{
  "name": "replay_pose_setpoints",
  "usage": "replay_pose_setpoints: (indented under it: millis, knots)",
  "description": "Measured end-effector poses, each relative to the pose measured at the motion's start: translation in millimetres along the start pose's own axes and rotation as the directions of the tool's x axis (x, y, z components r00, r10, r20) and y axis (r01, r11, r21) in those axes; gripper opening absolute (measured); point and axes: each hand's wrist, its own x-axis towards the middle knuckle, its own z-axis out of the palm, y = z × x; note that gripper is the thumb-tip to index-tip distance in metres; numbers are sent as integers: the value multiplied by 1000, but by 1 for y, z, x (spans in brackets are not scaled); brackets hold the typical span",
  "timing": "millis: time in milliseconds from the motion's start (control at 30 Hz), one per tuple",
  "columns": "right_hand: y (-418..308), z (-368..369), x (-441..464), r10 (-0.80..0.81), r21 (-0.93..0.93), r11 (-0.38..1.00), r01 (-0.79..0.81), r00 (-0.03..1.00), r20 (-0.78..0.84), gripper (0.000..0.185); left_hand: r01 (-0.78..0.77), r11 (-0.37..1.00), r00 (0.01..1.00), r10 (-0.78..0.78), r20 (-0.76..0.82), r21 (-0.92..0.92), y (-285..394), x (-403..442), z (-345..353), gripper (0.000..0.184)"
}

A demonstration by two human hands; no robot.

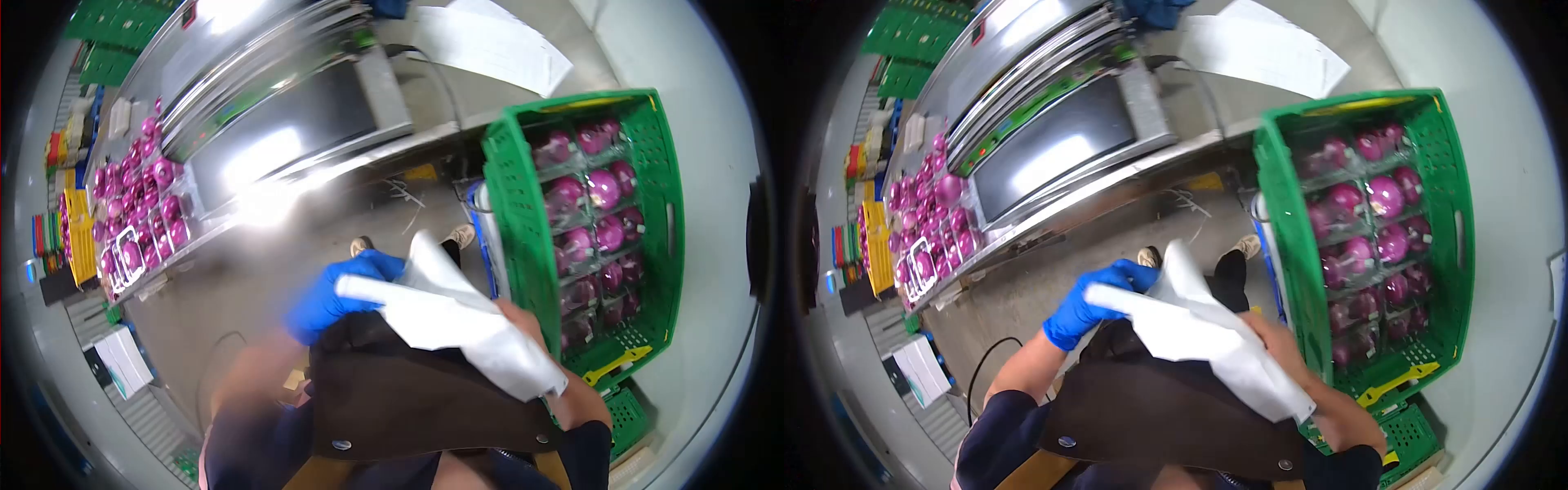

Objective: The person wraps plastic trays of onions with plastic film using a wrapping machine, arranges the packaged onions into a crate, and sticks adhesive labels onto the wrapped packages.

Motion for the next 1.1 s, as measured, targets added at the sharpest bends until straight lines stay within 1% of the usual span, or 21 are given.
replay_pose_setpoints:
  millis: [33,67,100,167,200,233,300,333,367,400,433,500,533,567,633,700,733,767,867,933,1100]
  knots:
    - [-5,15,14,-155,-20,988,153,981,-121,16,-90,995,994,93,57,-43,0,-3,-2,43]
    - [-10,43,39,-264,-83,963,256,959,-101,20,80,978,994,-64,87,-193,13,-15,-1,45]
    - [-15,72,63,-371,-143,923,357,925,-79,25,66,992,993,-55,101,-106,-13,-23,-14,51]
    - [-39,127,111,-514,-319,814,485,858,-9,30,11,886,993,-65,-100,-464,-79,-46,-46,50]
    - [-39,157,136,-618,-378,727,574,786,5,30,37,740,994,-97,-52,-672,-56,-58,-61,46]
    - [-40,186,160,-712,-437,626,646,702,19,30,-30,626,986,-110,-126,-780,-63,-67,-86,40]
    - [-38,251,201,-732,-525,450,722,636,246,31,-210,507,927,-168,-335,-836,-120,-90,-150,38]
    - [-25,286,218,-671,-490,482,726,666,327,32,-237,476,886,-252,-389,-847,-137,-103,-178,35]
    - [-12,315,233,-607,-460,512,726,684,405,33,-331,518,854,-192,-484,-789,-171,-108,-208,32]
    - [-9,337,242,-551,-428,489,760,649,525,33,-305,755,815,-109,-569,-580,-196,-117,-237,31]
    - [-5,360,248,-586,-429,487,761,649,485,34,-247,916,781,-4,-624,-315,-217,-124,-261,30]
    - [-1,387,264,-415,-405,664,629,760,500,38,-360,645,700,-291,-652,-674,-249,-110,-297,30]
    - [-16,390,265,-444,-463,673,577,816,371,38,-441,546,672,-325,-666,-712,-289,-97,-329,31]
    - [-32,386,263,-467,-513,688,513,854,227,38,-465,525,563,-446,-696,-713,-311,-90,-364,34]
    - [-44,369,268,-446,-610,649,454,877,178,34,-669,445,550,-243,-799,-595,-330,-89,-426,37]
    - [-40,353,271,-252,-561,755,339,940,230,25,-666,367,439,-511,-739,-649,-347,-88,-487,36]
    - [-42,351,269,-208,-593,740,317,947,247,23,-542,490,385,-577,-720,-683,-373,-82,-528,34]
    - [-44,350,267,-165,-622,724,298,951,263,21,-556,496,321,-612,-723,-667,-305,-97,-519,33]
    - [-47,359,264,-103,-659,693,294,944,313,19,-666,434,222,-662,-716,-607,-336,-86,-604,34]
    - [-42,368,265,-145,-654,669,354,925,352,21,-686,428,208,-660,-722,-589,-329,-76,-631,34]
    - [-60,367,282,59,-694,651,309,890,452,26,-716,462,192,-590,-784,-524,-320,-74,-640,34]
